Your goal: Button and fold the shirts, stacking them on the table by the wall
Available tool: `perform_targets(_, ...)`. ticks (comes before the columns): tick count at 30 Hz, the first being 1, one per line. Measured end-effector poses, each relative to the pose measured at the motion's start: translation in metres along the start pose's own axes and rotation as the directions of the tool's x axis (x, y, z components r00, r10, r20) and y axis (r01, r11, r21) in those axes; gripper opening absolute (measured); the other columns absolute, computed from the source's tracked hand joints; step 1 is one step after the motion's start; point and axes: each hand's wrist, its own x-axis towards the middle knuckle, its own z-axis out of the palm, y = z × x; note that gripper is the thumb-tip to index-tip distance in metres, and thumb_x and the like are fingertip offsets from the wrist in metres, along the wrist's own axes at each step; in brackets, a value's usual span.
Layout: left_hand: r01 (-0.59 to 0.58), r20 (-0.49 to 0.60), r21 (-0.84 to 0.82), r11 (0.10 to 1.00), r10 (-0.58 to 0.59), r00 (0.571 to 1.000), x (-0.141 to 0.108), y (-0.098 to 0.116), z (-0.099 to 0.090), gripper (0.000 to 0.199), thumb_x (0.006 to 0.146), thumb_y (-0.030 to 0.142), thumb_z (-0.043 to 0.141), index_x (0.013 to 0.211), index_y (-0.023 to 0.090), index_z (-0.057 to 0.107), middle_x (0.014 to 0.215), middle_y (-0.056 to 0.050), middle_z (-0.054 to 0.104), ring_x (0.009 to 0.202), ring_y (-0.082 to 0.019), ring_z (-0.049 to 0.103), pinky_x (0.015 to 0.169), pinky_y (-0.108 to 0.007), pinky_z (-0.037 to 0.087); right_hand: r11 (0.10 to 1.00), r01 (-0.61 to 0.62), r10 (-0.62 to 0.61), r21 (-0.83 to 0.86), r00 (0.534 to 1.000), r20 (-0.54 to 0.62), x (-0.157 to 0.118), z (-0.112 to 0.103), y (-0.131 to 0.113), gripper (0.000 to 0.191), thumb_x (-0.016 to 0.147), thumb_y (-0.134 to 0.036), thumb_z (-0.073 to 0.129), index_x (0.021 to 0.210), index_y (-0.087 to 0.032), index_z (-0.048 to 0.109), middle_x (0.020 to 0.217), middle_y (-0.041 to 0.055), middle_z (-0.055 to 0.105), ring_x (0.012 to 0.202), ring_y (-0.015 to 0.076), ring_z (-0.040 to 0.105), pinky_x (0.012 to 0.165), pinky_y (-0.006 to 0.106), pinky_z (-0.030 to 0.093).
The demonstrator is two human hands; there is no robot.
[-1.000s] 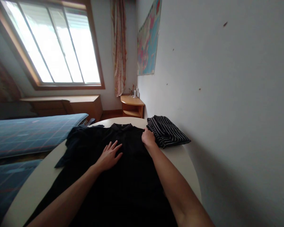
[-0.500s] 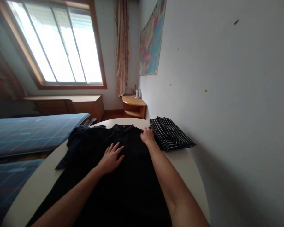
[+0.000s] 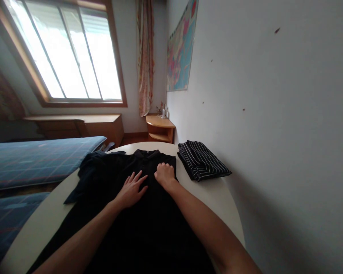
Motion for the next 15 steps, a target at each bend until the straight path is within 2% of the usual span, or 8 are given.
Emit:
perform_targets(5, -0.007, -0.009, 0.005, 1.000, 0.007, 1.000, 0.000, 0.000, 0.001, 0.055, 0.095, 0.049, 0.045, 0.147, 0.031, 0.044, 0.161, -0.005, 0.029, 0.148, -0.037, 0.020, 0.118, -0.051, 0.023, 0.996, 0.077, -0.072, 0.036, 0.989, -0.127, -0.010, -0.007, 0.006, 0.021, 0.090, -0.027, 0.051, 0.102, -0.017, 0.064, 0.107, 0.0121, 0.068, 0.101, 0.0241, 0.061, 0.089, 0.034, 0.042)
perform_targets(8, -0.003, -0.002, 0.013, 1.000, 0.003, 1.000, 0.001, 0.000, 0.001, 0.056, 0.095, 0.049, 0.045, 0.148, 0.030, 0.044, 0.161, -0.006, 0.028, 0.148, -0.037, 0.021, 0.118, -0.051, 0.022, 0.985, 0.131, -0.123, 0.111, 0.990, -0.074, -0.016, -0.004, 0.008, 0.020, 0.090, -0.032, 0.053, 0.098, -0.018, 0.065, 0.107, 0.0099, 0.067, 0.103, 0.0229, 0.059, 0.091, 0.034, 0.041)
perform_targets(11, 0.000, 0.005, 0.016, 1.000, 0.000, 1.000, 0.000, 0.000, -0.001, 0.056, 0.095, 0.049, 0.045, 0.148, 0.030, 0.044, 0.161, -0.006, 0.029, 0.148, -0.037, 0.021, 0.119, -0.050, 0.022, 0.966, 0.136, -0.133, 0.219, 0.991, -0.027, -0.017, 0.006, 0.012, 0.033, 0.094, -0.045, 0.049, 0.106, -0.020, 0.066, 0.116, 0.0094, 0.066, 0.109, 0.0227, 0.057, 0.096, 0.033, 0.040)
perform_targets(13, 0.000, 0.011, 0.015, 1.000, 0.000, 1.000, 0.000, 0.001, -0.003, 0.057, 0.095, 0.050, 0.045, 0.148, 0.029, 0.044, 0.161, -0.006, 0.029, 0.148, -0.037, 0.021, 0.119, -0.050, 0.021, 0.961, 0.079, -0.068, 0.263, 0.996, -0.050, -0.013, 0.014, 0.016, 0.047, 0.096, -0.054, 0.044, 0.121, -0.019, 0.063, 0.134, 0.0119, 0.058, 0.124, 0.0247, 0.050, 0.105, 0.035, 0.035)
perform_targets(15, 0.002, 0.021, 0.010, 1.000, -0.002, 1.000, -0.001, 0.002, -0.005, 0.057, 0.095, 0.050, 0.044, 0.148, 0.029, 0.044, 0.161, -0.006, 0.029, 0.148, -0.037, 0.021, 0.119, -0.050, 0.021, 0.960, -0.052, 0.073, 0.275, 0.995, -0.065, -0.006, 0.020, 0.020, 0.059, 0.096, -0.059, 0.038, 0.137, -0.019, 0.053, 0.152, 0.0137, 0.040, 0.139, 0.0286, 0.035, 0.113, 0.041, 0.025)
